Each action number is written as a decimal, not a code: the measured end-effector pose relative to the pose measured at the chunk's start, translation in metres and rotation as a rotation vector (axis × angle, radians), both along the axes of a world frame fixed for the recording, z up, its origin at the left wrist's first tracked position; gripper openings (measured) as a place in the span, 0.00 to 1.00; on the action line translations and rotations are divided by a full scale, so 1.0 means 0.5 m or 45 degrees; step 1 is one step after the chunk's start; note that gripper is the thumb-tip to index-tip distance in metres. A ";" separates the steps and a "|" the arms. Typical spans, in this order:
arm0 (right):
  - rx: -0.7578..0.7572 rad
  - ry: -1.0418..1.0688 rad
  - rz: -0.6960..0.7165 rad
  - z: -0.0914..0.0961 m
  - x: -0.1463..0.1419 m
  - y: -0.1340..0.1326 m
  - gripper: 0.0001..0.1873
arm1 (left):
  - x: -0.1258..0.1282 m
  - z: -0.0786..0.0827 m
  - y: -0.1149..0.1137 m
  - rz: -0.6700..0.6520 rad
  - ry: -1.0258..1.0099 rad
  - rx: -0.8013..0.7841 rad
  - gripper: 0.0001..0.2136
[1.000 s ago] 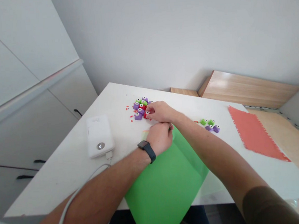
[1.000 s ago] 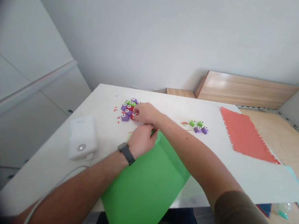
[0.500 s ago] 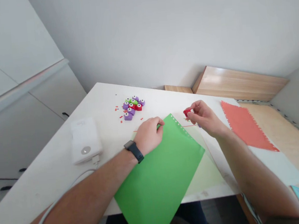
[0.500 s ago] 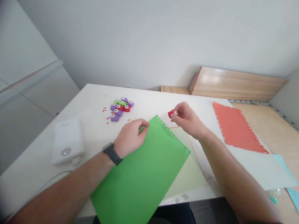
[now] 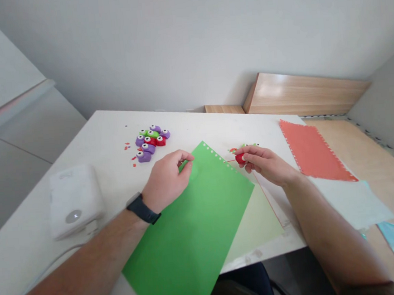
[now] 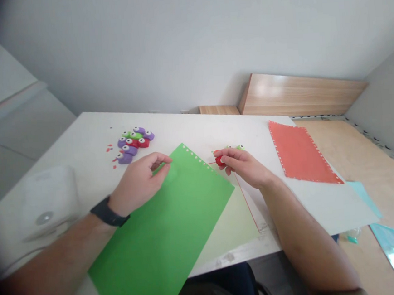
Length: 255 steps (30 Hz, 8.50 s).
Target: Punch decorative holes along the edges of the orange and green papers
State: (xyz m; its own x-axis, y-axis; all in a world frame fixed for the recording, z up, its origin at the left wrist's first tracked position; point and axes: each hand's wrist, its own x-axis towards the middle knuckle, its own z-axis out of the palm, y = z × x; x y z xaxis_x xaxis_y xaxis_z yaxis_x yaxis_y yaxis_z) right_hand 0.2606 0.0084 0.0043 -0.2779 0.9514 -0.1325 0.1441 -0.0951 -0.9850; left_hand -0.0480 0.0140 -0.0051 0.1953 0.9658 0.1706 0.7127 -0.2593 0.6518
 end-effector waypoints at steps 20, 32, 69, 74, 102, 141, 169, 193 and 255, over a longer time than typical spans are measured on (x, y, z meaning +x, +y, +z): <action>-0.060 -0.153 0.122 -0.004 0.021 0.007 0.17 | -0.014 0.007 0.010 0.068 -0.060 0.014 0.10; -0.077 -0.114 0.141 -0.001 0.020 0.006 0.18 | -0.013 0.011 0.007 0.060 -0.091 0.013 0.10; 0.020 -0.200 0.233 0.004 0.008 0.001 0.19 | -0.013 0.008 0.010 0.090 -0.084 0.034 0.10; 0.022 -0.197 0.242 -0.003 0.012 0.003 0.21 | -0.013 0.010 0.009 0.090 -0.087 0.033 0.11; -0.035 -0.224 0.268 -0.005 0.017 0.004 0.21 | -0.012 0.012 0.007 0.100 -0.113 0.018 0.10; 0.041 -0.367 0.204 -0.022 0.003 0.005 0.16 | -0.008 0.015 0.004 0.097 -0.095 0.052 0.09; 0.102 -0.465 0.107 -0.033 -0.004 0.008 0.16 | -0.007 0.012 0.006 0.099 -0.104 0.050 0.08; 0.161 -0.503 0.135 -0.032 -0.001 0.004 0.16 | -0.006 0.016 0.002 0.091 -0.077 0.052 0.09; 0.187 -0.541 0.180 -0.028 0.007 0.006 0.15 | -0.005 0.025 -0.002 0.075 -0.097 0.026 0.10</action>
